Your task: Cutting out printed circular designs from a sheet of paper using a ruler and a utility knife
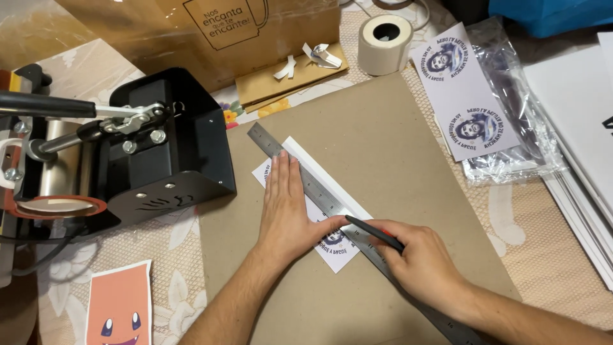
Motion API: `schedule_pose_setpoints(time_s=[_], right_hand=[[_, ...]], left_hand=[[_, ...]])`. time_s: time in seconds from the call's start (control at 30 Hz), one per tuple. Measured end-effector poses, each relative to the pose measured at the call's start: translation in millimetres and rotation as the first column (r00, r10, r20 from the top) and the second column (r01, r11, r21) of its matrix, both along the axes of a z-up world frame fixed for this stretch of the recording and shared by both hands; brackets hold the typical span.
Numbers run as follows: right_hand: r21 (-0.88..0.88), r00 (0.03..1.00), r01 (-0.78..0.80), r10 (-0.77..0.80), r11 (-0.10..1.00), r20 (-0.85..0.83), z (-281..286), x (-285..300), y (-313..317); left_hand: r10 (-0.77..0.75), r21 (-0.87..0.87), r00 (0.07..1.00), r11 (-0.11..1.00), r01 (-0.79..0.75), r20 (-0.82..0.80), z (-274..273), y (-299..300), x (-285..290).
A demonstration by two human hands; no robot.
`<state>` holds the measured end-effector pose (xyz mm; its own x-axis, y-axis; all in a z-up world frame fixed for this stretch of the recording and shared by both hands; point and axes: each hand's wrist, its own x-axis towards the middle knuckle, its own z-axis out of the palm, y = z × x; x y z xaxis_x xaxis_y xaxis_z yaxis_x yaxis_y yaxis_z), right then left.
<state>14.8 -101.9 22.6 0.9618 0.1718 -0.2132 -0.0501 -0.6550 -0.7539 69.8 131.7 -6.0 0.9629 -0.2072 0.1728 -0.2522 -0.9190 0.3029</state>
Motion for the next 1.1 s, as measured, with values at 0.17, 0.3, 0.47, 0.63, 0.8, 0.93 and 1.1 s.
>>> schedule_pose_setpoints(time_s=[0.17,0.3,0.47,0.63,0.8,0.93,1.1], right_hand=[[0.024,0.998,0.017,-0.018,1.0,0.064,-11,-4,-1],[-0.037,0.985,-0.058,0.063,0.998,0.163,-13,-2,-2],[-0.327,0.938,-0.148,0.237,0.933,0.252,-25,-3,-5],[-0.503,0.899,-0.184,0.351,0.845,0.261,3,19,-18],[-0.27,0.812,-0.161,0.283,0.949,0.51,56,76,-12],[0.002,0.807,-0.287,0.24,0.958,0.54,49,146,29],[0.252,0.83,-0.448,0.295,0.858,0.473,-12,233,104]], left_hand=[[0.013,-0.007,0.997,1.0,-0.014,-0.08,5,-1,1],[0.026,0.007,0.996,1.0,-0.026,-0.081,6,-2,1],[0.036,0.028,0.996,0.999,-0.034,-0.08,6,-4,1],[0.034,0.048,0.996,0.998,-0.03,-0.084,3,-3,1],[0.039,0.045,0.993,0.998,-0.034,-0.107,21,-7,0],[0.024,-0.115,0.949,0.991,-0.063,-0.315,47,-12,-2],[0.029,-0.118,0.946,0.99,-0.07,-0.324,49,-13,0]])
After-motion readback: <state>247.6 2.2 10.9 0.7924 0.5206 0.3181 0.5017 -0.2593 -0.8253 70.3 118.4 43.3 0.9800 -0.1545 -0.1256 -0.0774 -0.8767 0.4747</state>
